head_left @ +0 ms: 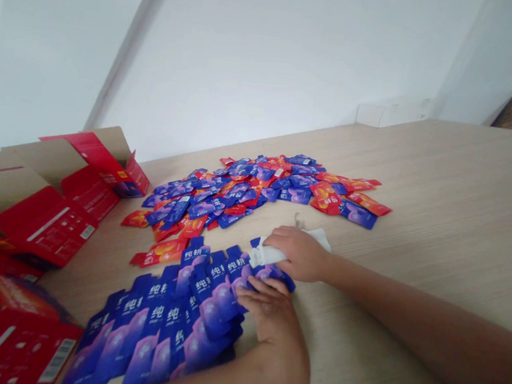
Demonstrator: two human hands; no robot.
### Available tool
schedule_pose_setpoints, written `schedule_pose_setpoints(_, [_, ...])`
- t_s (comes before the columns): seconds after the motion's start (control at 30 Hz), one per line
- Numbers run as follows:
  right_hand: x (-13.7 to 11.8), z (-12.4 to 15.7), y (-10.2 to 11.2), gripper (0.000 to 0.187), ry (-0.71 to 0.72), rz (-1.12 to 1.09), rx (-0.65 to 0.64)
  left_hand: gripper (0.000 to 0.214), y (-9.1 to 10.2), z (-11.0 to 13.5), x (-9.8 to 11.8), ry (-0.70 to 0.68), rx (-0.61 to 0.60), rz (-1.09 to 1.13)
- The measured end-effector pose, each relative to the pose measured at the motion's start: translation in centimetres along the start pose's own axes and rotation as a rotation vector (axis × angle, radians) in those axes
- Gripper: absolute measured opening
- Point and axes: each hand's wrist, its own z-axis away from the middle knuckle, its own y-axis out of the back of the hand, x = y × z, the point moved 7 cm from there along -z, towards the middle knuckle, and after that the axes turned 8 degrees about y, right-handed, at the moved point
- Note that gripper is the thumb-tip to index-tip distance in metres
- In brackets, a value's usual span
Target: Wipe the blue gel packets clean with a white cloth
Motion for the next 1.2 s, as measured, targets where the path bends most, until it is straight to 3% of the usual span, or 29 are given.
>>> schedule_pose_setpoints(0.1, [-1.0, -0.2, -1.0, 0.024, 0.061, -0.032, -0.092, 0.042, -0.3, -0.1, 0.1, 0.021, -0.014, -0.002])
schedule_pose_setpoints(0.2, [0.0, -0.2, -1.6, 0.024, -0.001, 0.004, -0.124, 0.042, -0.2, -0.1, 0.2, 0.052, 0.036, -0.033])
schedule_pose_setpoints(0.37, [1.7, 0.2, -0.7, 0.027, -0.084, 0.048, -0.094, 0.041, 0.1, 0.2, 0.0, 0.048, 0.093, -0.065])
schedule_pose_setpoints(0.5, [0.1, -0.1, 0.2, 0.031, 0.011, -0.017, -0.013, 0.040, 0.2, 0.1, -0.2, 0.032, 0.062, -0.030])
schedule_pose_setpoints(0.6, [-0.9, -0.3, -0.8, 0.025, 0.079, -0.063, -0.082, 0.040, 0.1, -0.1, -0.3, 0.036, 0.026, -0.013])
schedule_pose_setpoints(0.73, [0.7, -0.2, -1.6, 0.025, -0.022, -0.006, -0.120, 0.041, 0.2, -0.1, -0.3, 0.042, 0.046, -0.037])
schedule_pose_setpoints(0.87, [2.1, 0.2, -1.1, 0.026, -0.094, 0.034, -0.100, 0.041, 0.0, 0.2, 0.0, 0.047, 0.075, -0.053])
schedule_pose_setpoints(1.0, [0.5, -0.1, -0.1, 0.031, -0.011, -0.017, -0.017, 0.039, -0.2, 0.1, 0.2, 0.081, 0.107, -0.051])
schedule_pose_setpoints(1.1, [-0.8, -0.3, -0.8, 0.024, 0.062, -0.072, -0.088, 0.039, -0.6, -0.1, 0.3, 0.085, 0.064, -0.007])
schedule_pose_setpoints(1.2, [-0.1, -0.1, -1.5, 0.023, 0.012, -0.026, -0.155, 0.039, -0.7, 0.0, 0.4, 0.089, 0.065, 0.014])
